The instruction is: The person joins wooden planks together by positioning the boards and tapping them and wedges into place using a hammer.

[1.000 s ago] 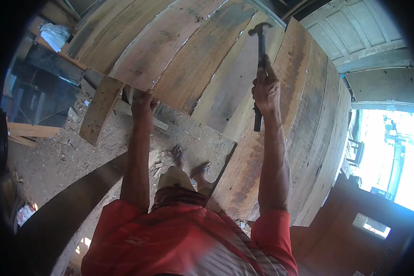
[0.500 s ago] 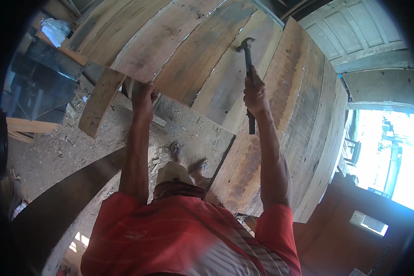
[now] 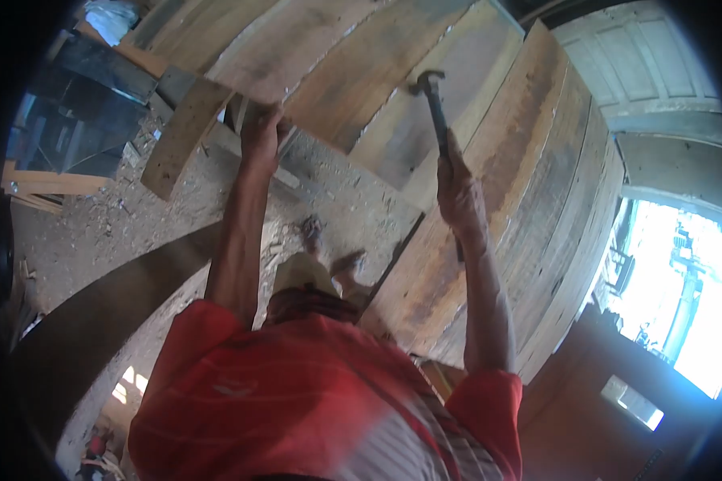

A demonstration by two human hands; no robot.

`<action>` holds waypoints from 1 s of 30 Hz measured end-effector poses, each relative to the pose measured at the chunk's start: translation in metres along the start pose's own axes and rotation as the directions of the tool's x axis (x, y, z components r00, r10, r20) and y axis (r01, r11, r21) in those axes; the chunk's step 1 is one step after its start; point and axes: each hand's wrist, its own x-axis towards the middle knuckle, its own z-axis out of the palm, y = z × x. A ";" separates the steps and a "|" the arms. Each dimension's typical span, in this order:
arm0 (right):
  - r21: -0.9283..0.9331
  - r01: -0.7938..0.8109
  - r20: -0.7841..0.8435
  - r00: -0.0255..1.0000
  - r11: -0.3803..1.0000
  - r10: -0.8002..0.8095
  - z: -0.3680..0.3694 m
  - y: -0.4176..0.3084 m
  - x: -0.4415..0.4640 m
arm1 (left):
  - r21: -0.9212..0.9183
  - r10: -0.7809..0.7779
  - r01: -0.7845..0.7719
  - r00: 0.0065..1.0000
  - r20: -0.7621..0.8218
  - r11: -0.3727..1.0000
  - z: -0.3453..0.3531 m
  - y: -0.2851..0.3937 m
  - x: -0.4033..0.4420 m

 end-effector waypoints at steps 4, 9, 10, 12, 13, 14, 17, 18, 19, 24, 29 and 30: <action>-0.039 -0.145 0.035 0.989 0.989 0.146 -0.002 -0.015 -0.004 | -0.093 -0.047 0.047 0.999 -0.006 0.995 0.004 0.007 -0.009; -0.029 -0.190 0.054 0.980 0.981 0.191 -0.001 -0.024 -0.009 | -0.224 -0.074 0.070 0.997 -0.009 0.972 0.014 0.006 -0.041; -0.014 -0.174 0.040 0.984 0.985 0.174 0.000 -0.019 -0.007 | -0.252 -0.099 0.092 0.995 -0.015 0.963 0.020 0.005 -0.058; 0.002 -0.186 0.047 0.981 0.982 0.186 0.000 -0.018 -0.008 | -0.211 -0.217 0.232 0.972 0.095 0.950 0.038 -0.010 -0.095; 0.003 -0.212 0.064 0.975 0.977 0.211 -0.003 -0.022 -0.007 | -0.128 -0.196 0.217 0.968 0.159 0.968 0.047 -0.017 -0.116; 0.003 -0.238 0.079 0.968 0.971 0.237 -0.005 -0.023 -0.006 | -0.045 -0.180 0.195 0.957 0.226 0.980 0.055 -0.023 -0.128; 0.004 -0.158 0.033 0.987 0.987 0.158 0.001 -0.005 -0.008 | -0.203 -0.186 0.246 0.943 0.275 0.948 0.070 -0.035 -0.135; 0.008 -0.155 0.033 0.987 0.988 0.155 0.000 -0.005 -0.010 | -0.244 -0.215 0.285 0.936 0.279 0.927 0.071 -0.039 -0.134; 0.020 -0.182 0.057 0.982 0.983 0.181 -0.003 -0.010 -0.010 | -0.285 -0.239 0.319 0.929 0.281 0.904 0.071 -0.041 -0.131; 0.056 -0.187 0.059 0.981 0.981 0.184 0.000 -0.007 -0.010 | -0.362 -0.276 0.396 0.899 0.339 0.844 0.068 -0.048 -0.119; 0.148 -0.265 0.125 0.961 0.953 0.248 -0.016 -0.022 -0.017 | -0.201 -0.185 0.245 0.943 0.277 0.948 0.073 -0.041 -0.123; 0.163 -0.238 0.092 0.970 0.957 0.225 -0.022 -0.029 -0.021 | -0.175 -0.160 0.210 0.951 0.263 0.962 0.074 -0.040 -0.121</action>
